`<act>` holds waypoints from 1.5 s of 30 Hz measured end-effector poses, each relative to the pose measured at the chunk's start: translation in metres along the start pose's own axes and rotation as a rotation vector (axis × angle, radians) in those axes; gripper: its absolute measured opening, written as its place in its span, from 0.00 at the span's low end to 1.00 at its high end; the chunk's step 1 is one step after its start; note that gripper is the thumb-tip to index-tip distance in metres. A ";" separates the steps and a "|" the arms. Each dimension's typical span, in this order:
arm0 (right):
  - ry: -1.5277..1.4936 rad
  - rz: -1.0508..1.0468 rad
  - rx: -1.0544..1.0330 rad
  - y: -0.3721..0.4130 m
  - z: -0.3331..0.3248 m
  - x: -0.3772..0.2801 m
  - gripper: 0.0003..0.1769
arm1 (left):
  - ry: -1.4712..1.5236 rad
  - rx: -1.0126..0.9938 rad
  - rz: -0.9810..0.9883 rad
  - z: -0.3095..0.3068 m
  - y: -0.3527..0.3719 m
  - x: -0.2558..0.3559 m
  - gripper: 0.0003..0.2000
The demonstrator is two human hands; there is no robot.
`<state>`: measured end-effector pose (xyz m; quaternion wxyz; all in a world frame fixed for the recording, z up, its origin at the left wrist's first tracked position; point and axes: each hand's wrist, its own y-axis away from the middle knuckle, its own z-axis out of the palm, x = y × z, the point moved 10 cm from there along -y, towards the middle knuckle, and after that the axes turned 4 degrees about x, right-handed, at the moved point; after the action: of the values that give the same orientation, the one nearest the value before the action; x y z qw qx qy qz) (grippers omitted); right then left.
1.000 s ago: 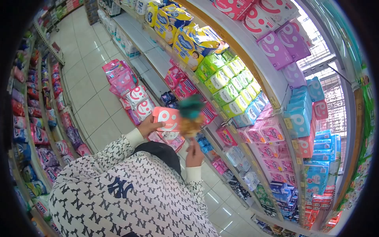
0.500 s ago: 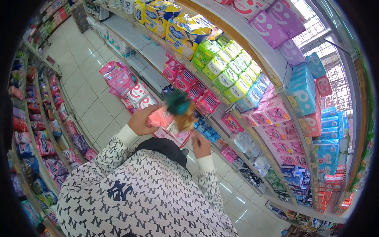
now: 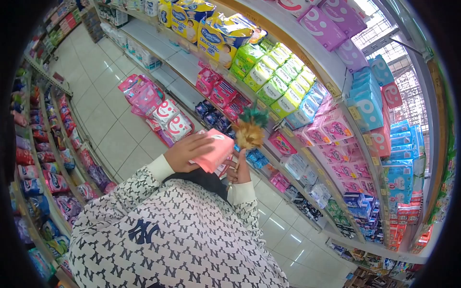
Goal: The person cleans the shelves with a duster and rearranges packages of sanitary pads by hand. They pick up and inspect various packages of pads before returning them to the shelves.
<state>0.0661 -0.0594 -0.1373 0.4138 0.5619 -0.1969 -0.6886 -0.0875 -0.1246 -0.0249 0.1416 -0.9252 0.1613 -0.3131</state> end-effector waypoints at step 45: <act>-0.015 -0.276 -0.139 -0.024 -0.009 -0.005 0.18 | 0.417 0.229 -0.309 0.024 0.005 -0.014 0.60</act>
<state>0.0664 -0.0400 -0.1543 0.3517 0.5483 -0.0728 -0.7553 -0.0838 -0.1199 -0.0527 0.1593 -0.8324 0.0074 -0.5307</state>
